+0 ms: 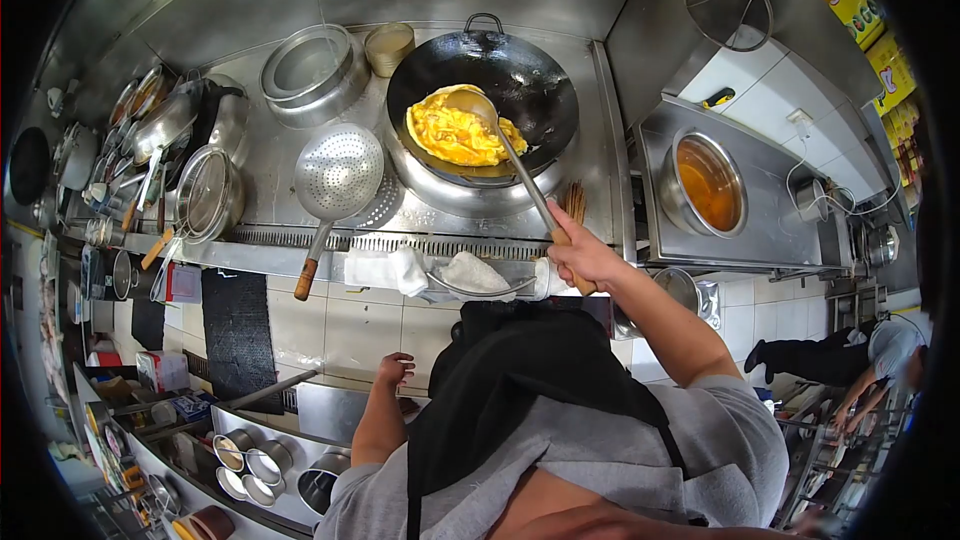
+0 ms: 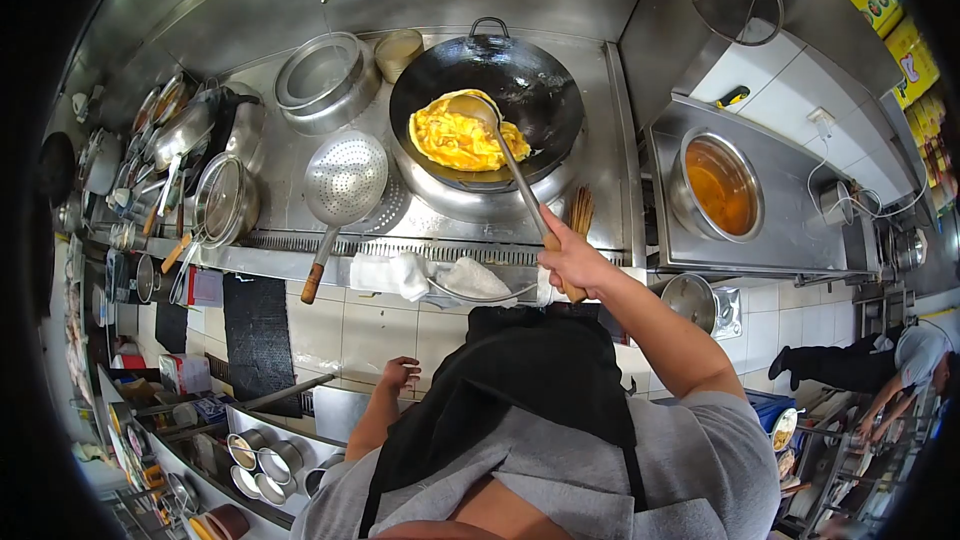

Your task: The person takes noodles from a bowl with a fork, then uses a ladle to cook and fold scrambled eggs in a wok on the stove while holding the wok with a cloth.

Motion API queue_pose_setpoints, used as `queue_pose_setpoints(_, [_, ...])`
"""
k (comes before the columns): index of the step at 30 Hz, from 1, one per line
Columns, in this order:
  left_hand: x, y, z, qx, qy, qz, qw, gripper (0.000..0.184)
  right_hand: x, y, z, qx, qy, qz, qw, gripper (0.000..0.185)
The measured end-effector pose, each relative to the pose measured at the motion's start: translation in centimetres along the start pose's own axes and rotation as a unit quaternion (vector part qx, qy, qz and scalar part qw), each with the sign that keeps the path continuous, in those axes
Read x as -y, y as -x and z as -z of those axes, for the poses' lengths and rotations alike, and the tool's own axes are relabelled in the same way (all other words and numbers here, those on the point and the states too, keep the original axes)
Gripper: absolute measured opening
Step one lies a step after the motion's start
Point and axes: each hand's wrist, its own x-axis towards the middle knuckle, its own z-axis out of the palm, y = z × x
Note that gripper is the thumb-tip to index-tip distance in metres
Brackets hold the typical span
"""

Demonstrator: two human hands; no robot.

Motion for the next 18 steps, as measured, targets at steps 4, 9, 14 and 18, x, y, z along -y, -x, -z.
queue_pose_setpoints(4, [-0.1, 0.2, 0.3, -0.010, -0.019, 0.007, 1.000, 0.029, 0.4, 1.5, -0.3, 0.014, 0.017, -0.008, 1.000, 0.089])
queue_pose_setpoints(9, [-1.9, 0.6, 0.3, -0.013, -0.028, 0.007, 1.000, 0.027, 0.8, 1.8, -0.3, 0.008, 0.028, -0.013, 0.999, 0.088])
queue_pose_setpoints(14, [-3.3, -0.2, 0.0, -0.004, -0.006, -0.018, 1.000, 0.030, 0.3, 1.6, -0.2, 0.007, 0.035, -0.004, 0.999, 0.088])
queue_pose_setpoints(18, [-3.7, -0.2, -0.4, -0.001, -0.004, -0.028, 1.000, 0.029, 0.3, 1.5, -0.1, 0.009, 0.042, 0.002, 0.999, 0.088])
